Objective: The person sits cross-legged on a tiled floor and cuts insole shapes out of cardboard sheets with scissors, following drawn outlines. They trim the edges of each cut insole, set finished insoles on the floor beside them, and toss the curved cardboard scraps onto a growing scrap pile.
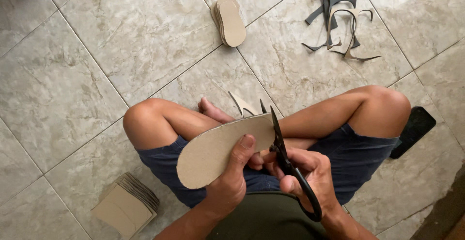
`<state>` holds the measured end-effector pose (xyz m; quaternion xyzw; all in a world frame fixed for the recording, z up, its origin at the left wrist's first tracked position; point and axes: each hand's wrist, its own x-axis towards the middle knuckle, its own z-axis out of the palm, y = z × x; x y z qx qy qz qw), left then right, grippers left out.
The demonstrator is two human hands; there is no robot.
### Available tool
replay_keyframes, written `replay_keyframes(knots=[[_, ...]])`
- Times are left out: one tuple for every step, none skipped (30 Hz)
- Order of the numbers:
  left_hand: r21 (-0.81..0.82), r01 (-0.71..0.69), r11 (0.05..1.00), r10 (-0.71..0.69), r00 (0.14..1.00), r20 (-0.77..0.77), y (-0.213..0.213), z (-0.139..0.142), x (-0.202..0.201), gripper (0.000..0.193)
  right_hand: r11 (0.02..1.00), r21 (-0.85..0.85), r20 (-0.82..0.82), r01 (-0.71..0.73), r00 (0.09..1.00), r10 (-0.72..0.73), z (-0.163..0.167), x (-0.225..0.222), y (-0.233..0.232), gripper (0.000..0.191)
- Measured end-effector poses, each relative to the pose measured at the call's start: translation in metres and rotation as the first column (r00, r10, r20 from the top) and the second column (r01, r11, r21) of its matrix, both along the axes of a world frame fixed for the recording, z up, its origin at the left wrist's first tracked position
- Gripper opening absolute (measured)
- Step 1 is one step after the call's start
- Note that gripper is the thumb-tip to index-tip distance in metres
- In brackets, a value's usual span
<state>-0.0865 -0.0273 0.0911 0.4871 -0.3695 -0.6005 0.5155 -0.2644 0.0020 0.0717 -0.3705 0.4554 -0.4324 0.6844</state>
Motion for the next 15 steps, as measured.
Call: replay_keyframes(knots=[[0.008, 0.024, 1.000, -0.024, 0.999, 0.023, -0.001, -0.001, 0.003, 0.025, 1.000, -0.008, 0.007, -0.001, 1.000, 0.001, 0.000, 0.000, 0.000, 0.080], [0.015, 0.049, 0.999, -0.049, 0.998, 0.046, -0.001, -0.001, 0.004, 0.026, 1.000, -0.018, 0.014, -0.002, 1.000, 0.002, 0.000, 0.000, -0.001, 0.078], [0.022, 0.066, 0.998, -0.067, 0.997, 0.044, -0.001, -0.002, 0.004, 0.024, 1.000, -0.028, 0.018, -0.001, 1.000, 0.001, 0.001, 0.000, -0.001, 0.076], [0.031, 0.083, 0.996, -0.084, 0.996, 0.041, -0.001, -0.002, 0.004, 0.024, 0.999, -0.036, 0.037, 0.002, 0.999, -0.001, 0.001, 0.001, -0.002, 0.074], [0.043, 0.099, 0.994, -0.100, 0.994, 0.040, 0.000, -0.001, 0.004, 0.023, 0.999, -0.040, 0.057, 0.005, 0.998, -0.002, 0.001, 0.001, -0.003, 0.071], [0.083, 0.092, 0.992, -0.094, 0.995, 0.015, 0.000, -0.001, 0.004, 0.022, 0.999, -0.043, 0.078, 0.005, 0.997, -0.002, 0.002, 0.002, -0.003, 0.069], [0.124, 0.085, 0.989, -0.085, 0.996, -0.009, -0.001, 0.000, 0.005, 0.021, 0.999, -0.048, 0.062, -0.001, 0.998, 0.004, 0.003, 0.001, -0.003, 0.068], [0.163, 0.080, 0.983, -0.075, 0.997, -0.034, -0.001, 0.001, 0.006, 0.021, 0.998, -0.055, 0.045, -0.006, 0.999, 0.009, 0.004, 0.001, -0.002, 0.068], [0.116, 0.076, 0.990, -0.078, 0.997, 0.009, -0.003, 0.002, 0.007, 0.020, 0.998, -0.066, 0.026, -0.010, 1.000, 0.012, 0.004, 0.000, -0.002, 0.067], [0.068, 0.074, 0.995, -0.077, 0.996, 0.053, -0.006, 0.003, 0.010, 0.020, 0.998, -0.054, 0.014, -0.014, 1.000, 0.015, 0.004, -0.001, -0.002, 0.068], [0.024, 0.071, 0.997, -0.073, 0.992, 0.099, -0.008, 0.005, 0.012, 0.022, 0.999, -0.039, 0.004, -0.020, 1.000, 0.020, 0.003, -0.001, -0.001, 0.070], [0.045, 0.087, 0.995, -0.091, 0.991, 0.100, -0.010, 0.007, 0.016, 0.021, 0.999, -0.024, -0.005, -0.026, 1.000, 0.026, 0.002, -0.002, 0.000, 0.072], [0.065, 0.105, 0.992, -0.111, 0.989, 0.099, -0.013, 0.008, 0.019, 0.020, 0.999, -0.016, -0.021, -0.033, 0.999, 0.033, 0.002, -0.003, 0.000, 0.073], [0.085, 0.124, 0.989, -0.132, 0.987, 0.096, -0.015, 0.010, 0.021, 0.019, 0.999, -0.007, -0.038, -0.039, 0.999, 0.039, 0.001, -0.004, 0.001, 0.075], [0.047, 0.156, 0.987, -0.162, 0.971, 0.176, -0.016, 0.013, 0.023, 0.019, 0.999, 0.001, -0.055, -0.044, 0.997, 0.044, 0.000, -0.004, 0.001, 0.077]])
